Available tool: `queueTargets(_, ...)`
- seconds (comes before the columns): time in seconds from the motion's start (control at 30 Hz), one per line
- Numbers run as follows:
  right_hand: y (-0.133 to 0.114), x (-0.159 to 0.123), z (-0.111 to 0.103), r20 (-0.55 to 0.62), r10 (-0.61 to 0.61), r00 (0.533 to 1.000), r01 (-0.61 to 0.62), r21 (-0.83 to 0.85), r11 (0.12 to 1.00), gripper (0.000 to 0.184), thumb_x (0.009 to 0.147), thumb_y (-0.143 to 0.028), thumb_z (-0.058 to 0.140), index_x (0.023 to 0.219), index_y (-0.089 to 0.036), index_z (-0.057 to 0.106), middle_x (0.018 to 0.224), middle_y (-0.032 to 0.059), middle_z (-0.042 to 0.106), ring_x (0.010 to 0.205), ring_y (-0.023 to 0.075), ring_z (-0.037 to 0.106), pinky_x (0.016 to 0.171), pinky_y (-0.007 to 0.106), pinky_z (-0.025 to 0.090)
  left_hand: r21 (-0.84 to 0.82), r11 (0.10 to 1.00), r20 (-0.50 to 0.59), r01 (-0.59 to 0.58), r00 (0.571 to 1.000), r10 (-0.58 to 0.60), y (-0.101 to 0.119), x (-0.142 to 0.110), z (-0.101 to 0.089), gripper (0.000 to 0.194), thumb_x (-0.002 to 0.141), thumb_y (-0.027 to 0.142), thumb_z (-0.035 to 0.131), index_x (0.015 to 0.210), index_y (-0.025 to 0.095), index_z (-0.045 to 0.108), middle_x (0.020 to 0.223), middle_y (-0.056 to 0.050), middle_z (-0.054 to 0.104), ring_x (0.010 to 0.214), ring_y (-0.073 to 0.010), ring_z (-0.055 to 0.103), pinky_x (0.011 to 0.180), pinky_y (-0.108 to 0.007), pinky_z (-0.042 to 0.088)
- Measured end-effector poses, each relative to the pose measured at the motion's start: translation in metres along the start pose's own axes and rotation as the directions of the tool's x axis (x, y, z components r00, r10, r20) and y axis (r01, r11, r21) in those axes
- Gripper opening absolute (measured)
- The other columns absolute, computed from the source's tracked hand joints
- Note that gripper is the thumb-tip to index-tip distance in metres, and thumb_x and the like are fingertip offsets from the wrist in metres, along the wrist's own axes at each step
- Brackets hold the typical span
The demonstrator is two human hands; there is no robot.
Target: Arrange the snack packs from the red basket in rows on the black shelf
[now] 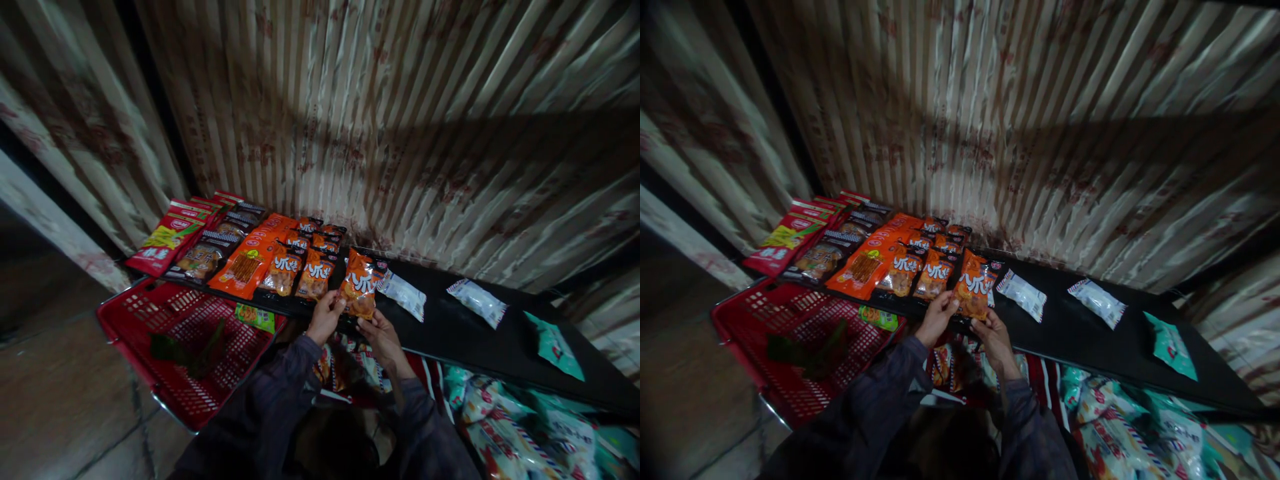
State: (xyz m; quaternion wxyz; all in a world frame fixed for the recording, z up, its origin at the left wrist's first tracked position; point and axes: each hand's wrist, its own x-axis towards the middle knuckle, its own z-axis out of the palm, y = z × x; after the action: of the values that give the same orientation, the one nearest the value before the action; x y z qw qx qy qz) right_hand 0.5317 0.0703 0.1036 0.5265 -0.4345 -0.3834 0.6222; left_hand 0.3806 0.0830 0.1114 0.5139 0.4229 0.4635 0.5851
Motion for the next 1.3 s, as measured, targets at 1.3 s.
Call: queueTargets(1.3,0.058,0.011,0.083,0.07,-0.21,0.975,0.213,-0.552,0.806,0.034,0.075,-0.043,0.067,0.102,-0.023,0.069,0.102,0.0049,0.076,0.098,0.0251,0.069,0.092,0.041,0.053,0.705,0.703,-0.092,-0.097,0.97,0.227,0.015,-0.015,-0.093,0.062,0.086,0.031,0.056,0.143,0.01,0.042,0.145,-0.021,0.05,0.137,-0.0293,0.047,0.112,-0.044,0.04)
